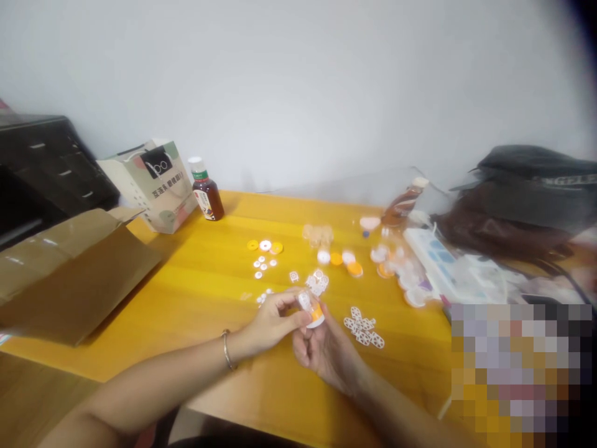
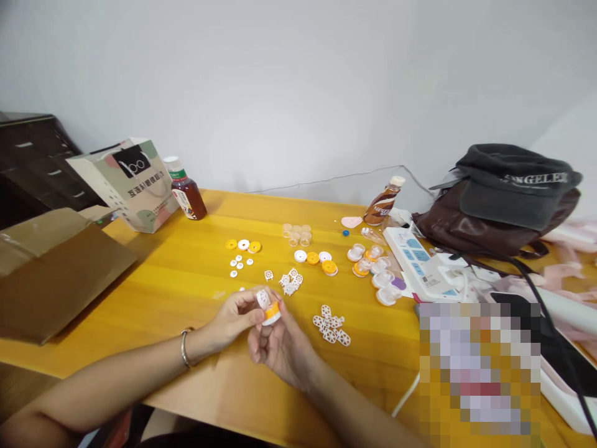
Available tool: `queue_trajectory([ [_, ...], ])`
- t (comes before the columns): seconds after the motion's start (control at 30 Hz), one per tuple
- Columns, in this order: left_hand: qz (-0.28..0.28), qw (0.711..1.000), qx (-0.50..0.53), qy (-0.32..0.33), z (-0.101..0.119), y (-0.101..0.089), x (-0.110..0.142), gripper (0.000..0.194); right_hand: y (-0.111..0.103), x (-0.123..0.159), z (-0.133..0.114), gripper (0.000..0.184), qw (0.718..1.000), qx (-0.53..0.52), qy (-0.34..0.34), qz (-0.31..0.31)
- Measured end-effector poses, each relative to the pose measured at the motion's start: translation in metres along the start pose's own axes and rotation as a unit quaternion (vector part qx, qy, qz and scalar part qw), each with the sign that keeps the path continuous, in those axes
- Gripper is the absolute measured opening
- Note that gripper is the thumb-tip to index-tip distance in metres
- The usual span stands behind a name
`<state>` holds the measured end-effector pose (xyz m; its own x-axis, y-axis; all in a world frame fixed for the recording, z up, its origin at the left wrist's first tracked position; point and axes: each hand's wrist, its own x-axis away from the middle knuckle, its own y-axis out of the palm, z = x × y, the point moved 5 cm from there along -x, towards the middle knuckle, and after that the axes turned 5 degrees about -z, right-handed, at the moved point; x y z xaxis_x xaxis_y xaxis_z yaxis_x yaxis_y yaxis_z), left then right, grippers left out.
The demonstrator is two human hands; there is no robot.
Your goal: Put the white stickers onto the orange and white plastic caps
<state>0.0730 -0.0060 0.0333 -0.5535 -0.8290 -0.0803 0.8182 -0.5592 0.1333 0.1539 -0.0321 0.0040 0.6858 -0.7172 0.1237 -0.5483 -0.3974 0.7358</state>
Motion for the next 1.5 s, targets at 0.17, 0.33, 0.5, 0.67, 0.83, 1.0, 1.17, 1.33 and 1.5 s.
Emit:
queue_trajectory([
  [0.17, 0.028, 0.999, 0.025, 0.000, -0.011, -0.002, -0.001, 0.032, -0.011, 0.000, -0.008, 0.047, 0.978, 0.148, -0.127, 0.080],
  [0.33, 0.046, 0.999, -0.011, 0.027, -0.006, 0.003, 0.000, 0.030, -0.009, -0.001, -0.004, 0.036, 0.974, 0.063, -0.160, 0.148],
  [0.5, 0.088, 0.988, -0.090, 0.085, 0.002, 0.003, 0.000, 0.025, 0.005, -0.003, 0.002, 0.041, 0.988, -0.083, -0.081, 0.100],
  [0.67, 0.096, 0.984, -0.129, 0.081, 0.003, 0.000, -0.003, 0.024, 0.010, -0.004, 0.001, 0.045, 0.993, -0.107, -0.028, 0.029],
  [0.83, 0.099, 0.982, -0.147, 0.063, 0.008, -0.004, -0.004, 0.022, -0.014, 0.002, -0.011, 0.038, 0.966, 0.164, -0.162, 0.116],
  [1.0, 0.098, 0.976, -0.177, 0.078, 0.016, -0.005, -0.003, 0.018, -0.016, 0.011, -0.020, 0.033, 0.840, 0.478, -0.193, 0.170],
  [1.17, 0.124, 0.981, -0.139, 0.053, 0.015, -0.009, -0.003, 0.017, -0.011, 0.010, -0.025, 0.028, 0.747, 0.596, -0.222, 0.196],
  [1.33, 0.148, 0.983, -0.102, 0.031, 0.007, -0.013, -0.003, 0.020, -0.011, 0.008, -0.032, 0.019, 0.661, 0.690, -0.213, 0.202],
  [1.5, 0.127, 0.979, -0.156, 0.040, 0.006, -0.023, -0.009, 0.020, -0.011, 0.004, -0.045, 0.018, 0.683, 0.686, -0.187, 0.167],
])
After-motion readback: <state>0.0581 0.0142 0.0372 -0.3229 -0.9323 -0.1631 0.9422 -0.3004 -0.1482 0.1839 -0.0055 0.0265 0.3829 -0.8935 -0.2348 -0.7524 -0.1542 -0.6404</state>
